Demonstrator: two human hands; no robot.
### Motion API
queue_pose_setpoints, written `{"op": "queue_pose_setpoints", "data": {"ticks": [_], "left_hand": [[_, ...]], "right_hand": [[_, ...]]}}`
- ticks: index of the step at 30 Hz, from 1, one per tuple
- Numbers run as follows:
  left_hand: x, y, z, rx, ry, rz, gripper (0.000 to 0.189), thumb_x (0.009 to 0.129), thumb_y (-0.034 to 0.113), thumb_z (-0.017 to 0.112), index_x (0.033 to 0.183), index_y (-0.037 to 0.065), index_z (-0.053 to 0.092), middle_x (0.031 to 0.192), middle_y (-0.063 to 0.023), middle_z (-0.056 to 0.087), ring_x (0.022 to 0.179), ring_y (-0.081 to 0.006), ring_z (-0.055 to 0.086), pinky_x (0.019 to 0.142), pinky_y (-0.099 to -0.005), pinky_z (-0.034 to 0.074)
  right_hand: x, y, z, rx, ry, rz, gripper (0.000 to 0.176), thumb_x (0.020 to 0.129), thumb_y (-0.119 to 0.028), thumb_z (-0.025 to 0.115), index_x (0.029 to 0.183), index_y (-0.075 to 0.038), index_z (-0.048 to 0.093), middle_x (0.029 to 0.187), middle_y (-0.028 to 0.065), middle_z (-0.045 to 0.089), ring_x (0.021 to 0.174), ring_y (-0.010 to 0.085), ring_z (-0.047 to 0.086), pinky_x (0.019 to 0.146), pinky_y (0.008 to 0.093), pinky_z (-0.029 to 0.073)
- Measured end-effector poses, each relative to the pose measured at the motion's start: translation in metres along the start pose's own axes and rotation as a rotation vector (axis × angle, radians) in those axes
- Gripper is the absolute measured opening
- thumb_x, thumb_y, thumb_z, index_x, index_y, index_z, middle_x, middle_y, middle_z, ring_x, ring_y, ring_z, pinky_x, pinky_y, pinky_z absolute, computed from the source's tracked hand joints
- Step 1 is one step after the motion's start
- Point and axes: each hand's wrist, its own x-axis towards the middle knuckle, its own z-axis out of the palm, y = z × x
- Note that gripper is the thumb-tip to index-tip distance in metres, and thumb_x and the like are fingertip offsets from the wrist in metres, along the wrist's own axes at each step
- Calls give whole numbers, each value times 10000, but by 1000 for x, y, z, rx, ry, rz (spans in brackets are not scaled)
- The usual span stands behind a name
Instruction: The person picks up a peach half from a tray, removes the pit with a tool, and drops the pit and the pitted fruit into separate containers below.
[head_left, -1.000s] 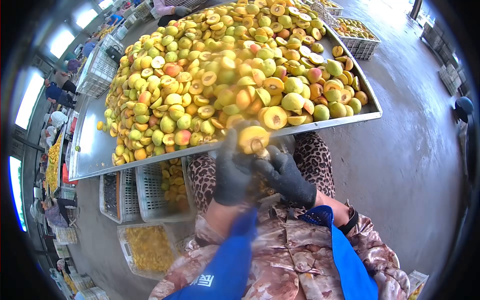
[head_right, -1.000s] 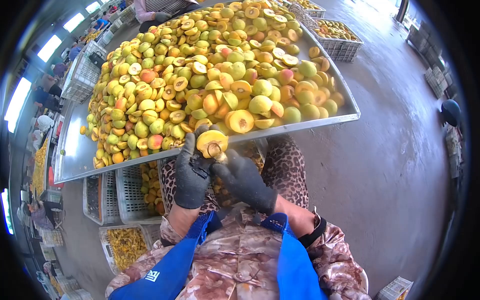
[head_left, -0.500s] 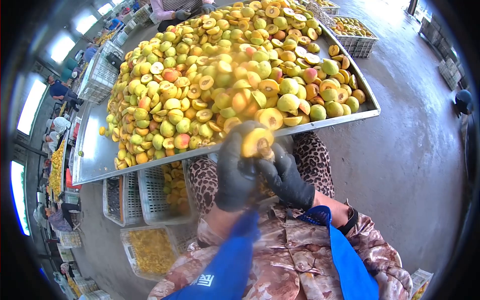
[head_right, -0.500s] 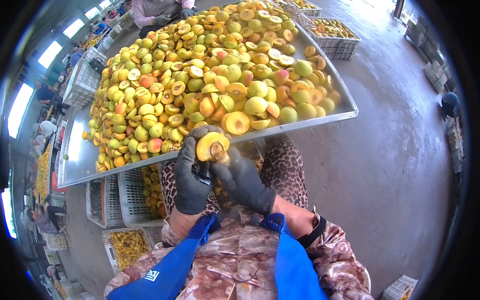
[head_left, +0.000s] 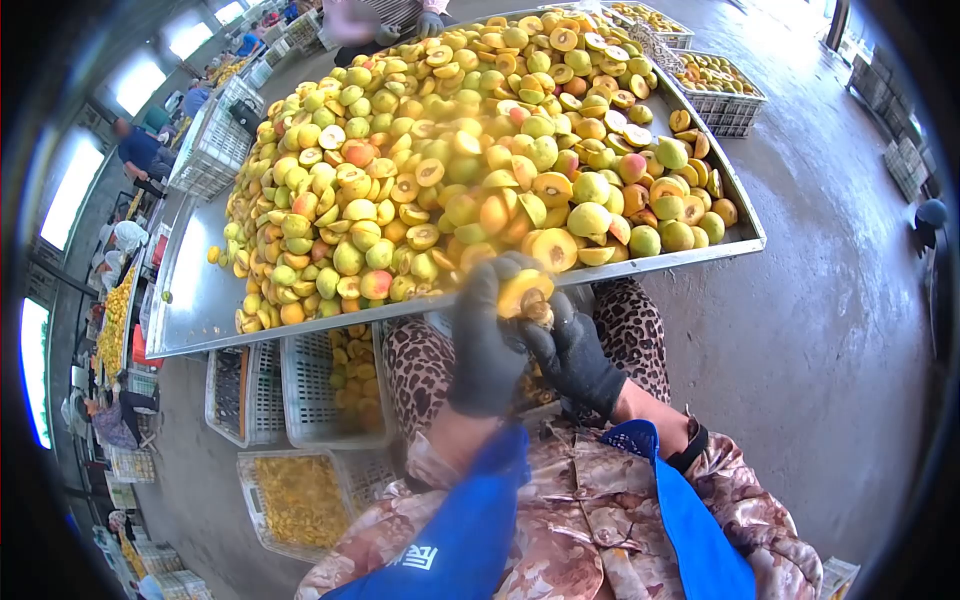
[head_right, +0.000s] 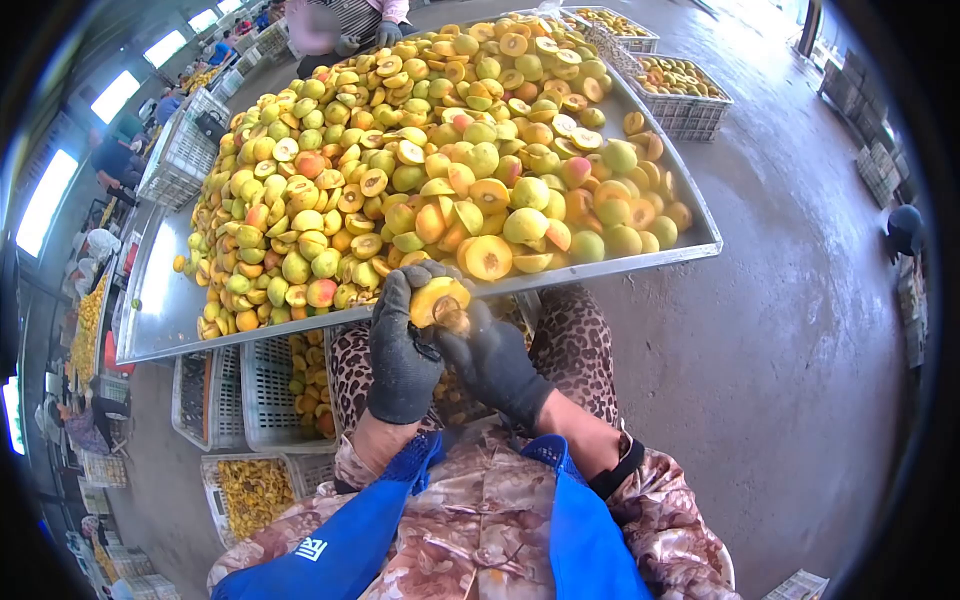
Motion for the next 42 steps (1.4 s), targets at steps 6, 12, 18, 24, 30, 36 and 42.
{"op": "queue_pose_setpoints", "data": {"ticks": [6,12,18,24,30,36,42], "left_hand": [[7,-25,-14,90,134,169,350,1068,357,534,962,32,608,953,-119,667,795,-233,658,724,-338,545],[13,-20,-15,227,232,195,355,1052,289,544,850,11,632,892,-116,687,806,-204,645,764,-339,524],[11,-8,-6,356,136,319,361,1058,301,539,894,-3,644,947,-126,691,834,-214,637,792,-342,517],[-2,19,14,731,-29,573,414,1048,309,581,788,-8,634,956,-160,688,911,-258,661,854,-388,524],[-3,8,1,199,-190,217,362,1016,212,571,732,-9,610,826,-150,690,717,-209,643,641,-343,534],[-21,21,-24,184,-123,29,473,1084,441,495,789,74,543,794,-116,589,769,-304,618,704,-419,530],[-25,78,-188,1386,454,385,283,1001,344,649,976,64,681,990,-166,697,1080,-390,636,960,-540,505]], "right_hand": [[-7,0,5,170,-10,56,391,1001,-297,618,1252,-3,558,1002,262,700,923,451,695,788,498,541],[-10,-27,-6,431,-190,275,292,1054,-253,541,1199,-7,605,976,95,638,895,201,592,774,347,503],[4,-34,-6,423,-177,157,303,1043,-247,545,1195,5,616,1053,113,658,941,198,624,831,363,505],[0,-57,-11,675,-265,270,302,1066,-245,503,1221,-8,608,1039,100,665,885,177,625,769,373,525],[-15,-30,-18,740,-489,245,404,1043,-294,575,1328,-11,537,970,78,667,841,134,625,746,301,521],[-6,-16,-1,489,-542,-41,495,964,-282,683,1342,-17,506,927,190,711,809,295,720,729,421,562],[-29,36,8,-277,-619,-71,331,919,-310,689,1145,-71,649,808,169,716,738,401,708,646,504,561]]}}
